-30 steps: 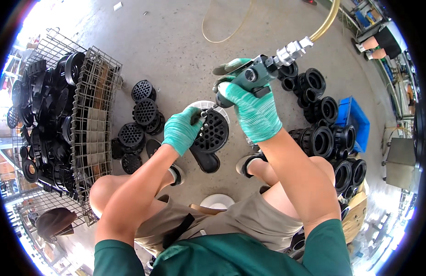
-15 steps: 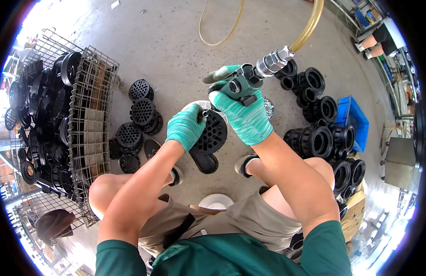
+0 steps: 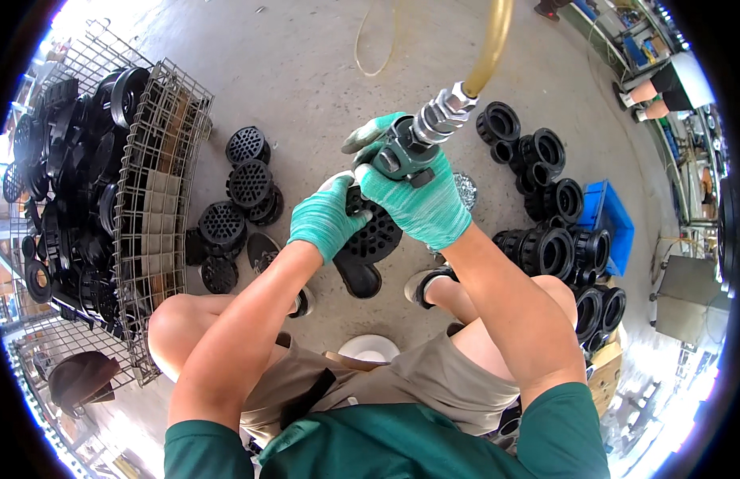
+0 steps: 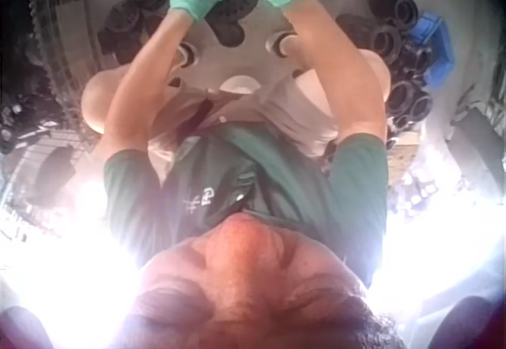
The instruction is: The person inserts screws into a plastic component, fastens them using a pneumatic screwdriver, and places the assembled part into a wire basket.
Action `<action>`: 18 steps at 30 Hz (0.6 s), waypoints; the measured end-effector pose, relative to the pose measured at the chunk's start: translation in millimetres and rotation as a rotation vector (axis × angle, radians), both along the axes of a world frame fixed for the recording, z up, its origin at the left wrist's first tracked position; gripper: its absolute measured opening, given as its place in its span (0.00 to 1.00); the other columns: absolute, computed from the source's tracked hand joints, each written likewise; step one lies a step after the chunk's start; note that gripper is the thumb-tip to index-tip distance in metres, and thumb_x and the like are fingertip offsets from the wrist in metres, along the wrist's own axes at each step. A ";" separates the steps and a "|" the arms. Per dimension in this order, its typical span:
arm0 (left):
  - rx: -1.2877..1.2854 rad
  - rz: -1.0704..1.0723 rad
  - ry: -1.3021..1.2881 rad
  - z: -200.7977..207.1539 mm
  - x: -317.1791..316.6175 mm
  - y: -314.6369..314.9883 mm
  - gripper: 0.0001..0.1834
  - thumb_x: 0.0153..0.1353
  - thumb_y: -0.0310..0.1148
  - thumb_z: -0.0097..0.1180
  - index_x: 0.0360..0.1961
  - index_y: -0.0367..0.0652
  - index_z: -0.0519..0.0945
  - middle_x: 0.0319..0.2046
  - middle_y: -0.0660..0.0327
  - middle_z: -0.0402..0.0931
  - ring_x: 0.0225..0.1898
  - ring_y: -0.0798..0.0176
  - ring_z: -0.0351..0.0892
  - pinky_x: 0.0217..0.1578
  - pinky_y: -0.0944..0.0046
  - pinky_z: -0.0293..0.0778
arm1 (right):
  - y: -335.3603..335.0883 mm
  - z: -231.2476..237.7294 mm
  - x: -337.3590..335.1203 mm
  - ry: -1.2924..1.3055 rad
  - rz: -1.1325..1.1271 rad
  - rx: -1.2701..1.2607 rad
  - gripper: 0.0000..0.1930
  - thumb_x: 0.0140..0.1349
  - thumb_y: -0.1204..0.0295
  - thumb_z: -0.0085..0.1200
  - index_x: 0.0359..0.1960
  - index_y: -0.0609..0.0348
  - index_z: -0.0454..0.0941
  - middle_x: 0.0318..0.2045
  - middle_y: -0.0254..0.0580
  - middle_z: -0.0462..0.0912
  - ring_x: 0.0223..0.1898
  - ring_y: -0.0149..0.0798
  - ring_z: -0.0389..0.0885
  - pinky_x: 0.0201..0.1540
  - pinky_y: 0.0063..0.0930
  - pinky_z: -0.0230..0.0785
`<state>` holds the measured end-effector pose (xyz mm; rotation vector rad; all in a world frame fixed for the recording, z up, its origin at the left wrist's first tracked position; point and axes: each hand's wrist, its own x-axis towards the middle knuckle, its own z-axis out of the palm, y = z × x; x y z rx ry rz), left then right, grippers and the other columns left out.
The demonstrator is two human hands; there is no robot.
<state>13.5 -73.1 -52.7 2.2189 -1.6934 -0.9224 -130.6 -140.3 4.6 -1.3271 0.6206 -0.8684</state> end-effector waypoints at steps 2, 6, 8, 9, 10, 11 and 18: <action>0.027 -0.018 0.017 2.7 2.6 1.8 0.30 0.55 0.38 0.71 0.59 0.47 0.75 0.53 0.56 0.81 0.50 0.48 0.83 0.49 0.53 0.78 | -1.5 0.8 3.0 0.006 0.011 -0.024 0.16 0.58 0.81 0.63 0.48 0.56 0.79 0.41 0.30 0.85 0.39 0.24 0.79 0.48 0.25 0.76; 0.016 -0.016 0.116 2.2 6.6 4.1 0.32 0.54 0.36 0.72 0.60 0.47 0.74 0.55 0.55 0.80 0.52 0.47 0.81 0.51 0.53 0.78 | -2.3 -2.4 8.1 0.137 0.055 -0.131 0.16 0.56 0.78 0.65 0.47 0.58 0.79 0.39 0.35 0.86 0.38 0.28 0.81 0.48 0.27 0.77; 0.010 -0.029 0.093 1.3 5.0 3.6 0.32 0.54 0.35 0.72 0.60 0.47 0.74 0.55 0.55 0.80 0.53 0.46 0.81 0.52 0.53 0.77 | -2.3 -5.5 8.0 0.109 0.069 -0.134 0.16 0.55 0.78 0.66 0.46 0.59 0.79 0.38 0.36 0.86 0.38 0.29 0.81 0.48 0.28 0.77; 0.005 -0.026 0.073 -1.7 5.7 3.6 0.32 0.54 0.35 0.72 0.60 0.47 0.74 0.55 0.55 0.80 0.53 0.46 0.80 0.52 0.53 0.77 | -2.5 -7.0 8.7 0.109 0.068 -0.141 0.16 0.55 0.78 0.65 0.46 0.59 0.79 0.38 0.35 0.86 0.38 0.29 0.81 0.48 0.28 0.77; 0.000 -0.024 0.054 -3.3 6.2 3.4 0.33 0.54 0.35 0.72 0.61 0.47 0.74 0.55 0.55 0.80 0.53 0.45 0.80 0.52 0.53 0.77 | -3.0 -7.3 9.0 0.109 0.067 -0.149 0.15 0.56 0.78 0.65 0.46 0.59 0.79 0.38 0.35 0.85 0.38 0.28 0.81 0.47 0.28 0.77; -0.002 -0.022 0.053 -4.0 6.1 3.0 0.33 0.54 0.35 0.72 0.61 0.47 0.74 0.55 0.55 0.80 0.53 0.45 0.80 0.52 0.53 0.77 | -4.7 -5.6 8.4 0.109 0.069 -0.151 0.15 0.56 0.78 0.65 0.46 0.59 0.79 0.38 0.35 0.85 0.38 0.28 0.81 0.47 0.28 0.77; 0.019 0.002 0.126 -0.8 7.6 3.7 0.33 0.54 0.34 0.72 0.61 0.48 0.74 0.57 0.54 0.79 0.55 0.46 0.80 0.53 0.53 0.77 | -7.1 -3.0 7.4 -0.007 0.090 -0.031 0.15 0.56 0.78 0.65 0.46 0.58 0.79 0.37 0.32 0.84 0.38 0.26 0.79 0.47 0.28 0.77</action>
